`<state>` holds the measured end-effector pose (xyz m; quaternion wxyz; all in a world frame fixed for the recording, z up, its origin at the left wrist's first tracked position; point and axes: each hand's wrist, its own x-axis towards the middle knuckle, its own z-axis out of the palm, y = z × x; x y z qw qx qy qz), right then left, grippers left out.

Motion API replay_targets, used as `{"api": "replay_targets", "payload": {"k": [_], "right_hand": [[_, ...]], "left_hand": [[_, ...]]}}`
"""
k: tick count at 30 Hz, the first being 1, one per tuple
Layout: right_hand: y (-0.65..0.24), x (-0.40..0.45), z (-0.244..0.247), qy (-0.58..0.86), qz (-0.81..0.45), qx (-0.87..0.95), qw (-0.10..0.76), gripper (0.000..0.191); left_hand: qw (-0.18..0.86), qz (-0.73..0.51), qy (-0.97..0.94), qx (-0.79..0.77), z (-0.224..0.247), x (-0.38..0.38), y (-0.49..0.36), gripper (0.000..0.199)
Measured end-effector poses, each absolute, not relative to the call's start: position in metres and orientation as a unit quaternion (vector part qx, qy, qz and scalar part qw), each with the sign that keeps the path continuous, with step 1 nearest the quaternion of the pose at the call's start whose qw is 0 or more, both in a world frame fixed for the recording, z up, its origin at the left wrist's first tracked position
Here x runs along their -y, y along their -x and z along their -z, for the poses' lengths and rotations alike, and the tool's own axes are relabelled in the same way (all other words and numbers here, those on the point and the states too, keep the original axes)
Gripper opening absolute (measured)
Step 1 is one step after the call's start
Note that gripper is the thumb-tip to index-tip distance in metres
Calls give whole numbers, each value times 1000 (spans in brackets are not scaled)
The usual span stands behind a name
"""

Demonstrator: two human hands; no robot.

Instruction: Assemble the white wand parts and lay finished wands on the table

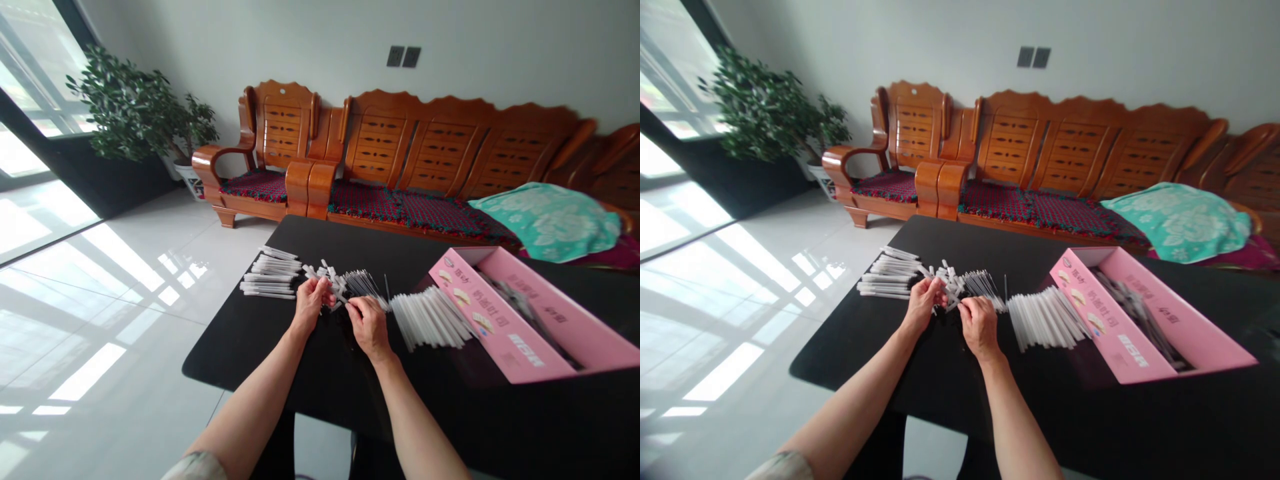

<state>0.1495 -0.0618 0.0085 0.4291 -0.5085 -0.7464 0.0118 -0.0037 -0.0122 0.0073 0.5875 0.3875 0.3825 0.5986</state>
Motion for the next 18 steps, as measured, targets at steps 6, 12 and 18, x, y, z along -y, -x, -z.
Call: {"api": "replay_targets", "payload": {"k": [6,12,18], "right_hand": [[-150,62,-8,520,-28,735,435,14],[-150,62,-8,519,-35,738,430,15],[-150,62,-10,512,-35,747,423,21]], "left_hand": [[586,-603,-384,-382,-8,12,4,43],[589,-601,-383,-381,-7,11,4,44],[587,-604,-380,-382,-8,12,4,45]]}}
